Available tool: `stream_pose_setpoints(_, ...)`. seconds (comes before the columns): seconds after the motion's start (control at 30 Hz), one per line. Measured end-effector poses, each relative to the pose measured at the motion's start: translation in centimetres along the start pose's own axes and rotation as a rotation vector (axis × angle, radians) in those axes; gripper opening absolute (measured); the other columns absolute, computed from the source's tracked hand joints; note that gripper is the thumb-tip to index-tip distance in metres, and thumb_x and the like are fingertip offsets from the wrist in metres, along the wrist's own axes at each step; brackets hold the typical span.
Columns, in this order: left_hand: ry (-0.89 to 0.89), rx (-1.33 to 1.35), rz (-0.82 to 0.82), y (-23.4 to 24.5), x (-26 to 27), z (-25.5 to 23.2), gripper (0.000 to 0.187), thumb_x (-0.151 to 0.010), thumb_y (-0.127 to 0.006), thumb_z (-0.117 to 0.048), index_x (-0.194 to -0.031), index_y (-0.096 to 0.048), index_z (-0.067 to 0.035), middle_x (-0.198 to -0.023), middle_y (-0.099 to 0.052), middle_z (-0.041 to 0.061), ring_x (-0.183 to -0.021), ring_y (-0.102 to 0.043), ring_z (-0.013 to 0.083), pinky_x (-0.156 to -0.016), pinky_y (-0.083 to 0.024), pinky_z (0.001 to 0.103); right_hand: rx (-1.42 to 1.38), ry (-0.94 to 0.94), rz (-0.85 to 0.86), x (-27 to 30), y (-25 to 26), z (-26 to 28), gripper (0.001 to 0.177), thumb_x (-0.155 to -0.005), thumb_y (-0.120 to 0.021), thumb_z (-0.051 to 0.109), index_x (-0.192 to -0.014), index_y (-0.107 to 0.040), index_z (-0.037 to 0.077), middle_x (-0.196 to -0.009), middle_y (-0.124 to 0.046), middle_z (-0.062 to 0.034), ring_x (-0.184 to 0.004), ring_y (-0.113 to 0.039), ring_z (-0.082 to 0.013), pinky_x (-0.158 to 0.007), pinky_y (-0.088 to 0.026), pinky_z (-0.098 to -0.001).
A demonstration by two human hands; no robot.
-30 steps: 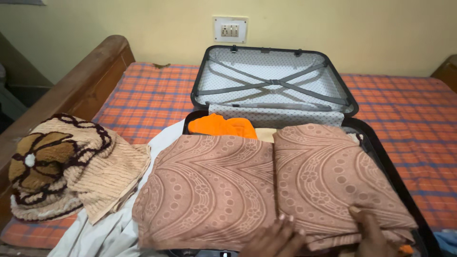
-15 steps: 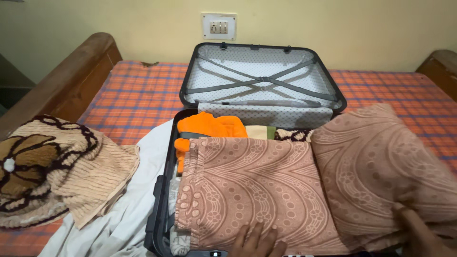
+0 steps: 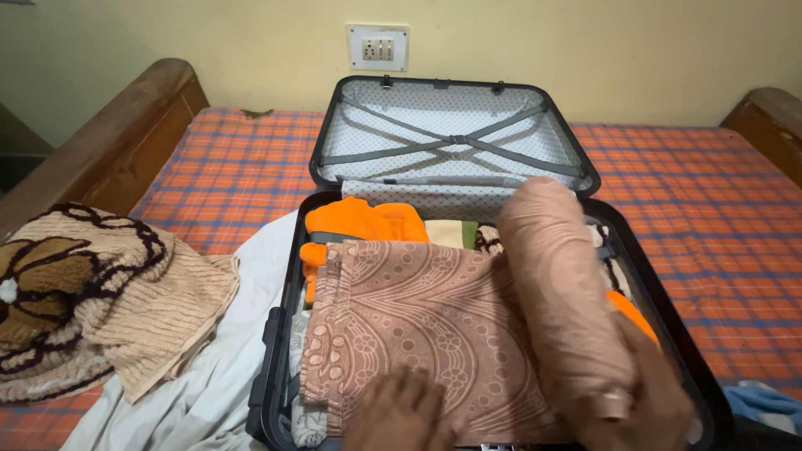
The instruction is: The person folds a patterned brown fabric and a beige sweater, then places them into an open suitcase on a bed and fastens the internal straps over the clothes.
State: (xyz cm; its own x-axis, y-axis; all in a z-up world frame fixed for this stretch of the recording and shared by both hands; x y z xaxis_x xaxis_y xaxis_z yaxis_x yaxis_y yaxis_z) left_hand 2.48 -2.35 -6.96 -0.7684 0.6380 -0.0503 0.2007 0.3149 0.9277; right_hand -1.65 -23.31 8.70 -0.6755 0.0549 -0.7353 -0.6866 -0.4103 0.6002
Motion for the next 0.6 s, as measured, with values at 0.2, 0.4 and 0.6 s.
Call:
stream_pose_setpoints(0.2, 0.280, 0.095, -0.140, 6.1, 1.8, 3.8, 0.053, -0.101, -0.044, -0.041, -0.131, -0.060, 0.000, -0.137, -0.060, 0.024, -0.134, -0.053, 0.0383, -0.114, -0.034, 0.053, 0.036, 0.283, 0.184, 2.3, -6.2, 3.7, 0.080, -0.068, -0.077, 0.049, -0.140, -0.060, 0.017, -0.150, -0.057, -0.0117, -0.143, -0.051, -0.0331, -0.112, -0.042, -0.0500)
stream_pose_setpoints(0.4, 0.112, 0.322, -0.351, 8.6, 2.2, 1.5, 0.064, -0.105, -0.048, -0.041, -0.147, -0.045, 0.007, -0.143, -0.054, 0.031, -0.134, -0.053, 0.0431, -0.112, -0.039, 0.050, -0.015, 0.503, 0.275, 4.4, -8.7, 7.0, 0.077, -0.081, -0.066, 0.071, -0.145, -0.057, 0.029, -0.158, -0.049, -0.0060, -0.148, -0.040, -0.0269, -0.117, -0.028, -0.0513)
stream_pose_setpoints(0.6, -0.069, 0.170, -0.324, 6.0, 1.5, -0.9, 0.061, -0.105, -0.053, -0.045, -0.151, -0.050, -0.005, -0.156, -0.043, 0.032, -0.142, -0.042, 0.0493, -0.110, -0.037, 0.059, 0.085, 0.150, 0.375, 2.4, -7.4, 2.6, 0.063, -0.093, -0.052, 0.055, -0.147, -0.050, 0.023, -0.155, -0.049, -0.0077, -0.148, -0.040, -0.0287, -0.121, -0.024, -0.0527)
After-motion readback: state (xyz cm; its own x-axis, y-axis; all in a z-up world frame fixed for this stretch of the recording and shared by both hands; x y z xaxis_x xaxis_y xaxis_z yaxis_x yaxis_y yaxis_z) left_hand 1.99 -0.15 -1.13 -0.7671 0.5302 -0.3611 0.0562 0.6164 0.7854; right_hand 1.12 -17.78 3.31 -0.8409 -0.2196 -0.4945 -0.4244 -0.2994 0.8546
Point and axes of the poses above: each hand's wrist, its own x-axis away from the middle knuckle, its own y-axis out of the back of the hand, z = x × y, the point moved 10 cm from there along -x, towards the middle knuckle
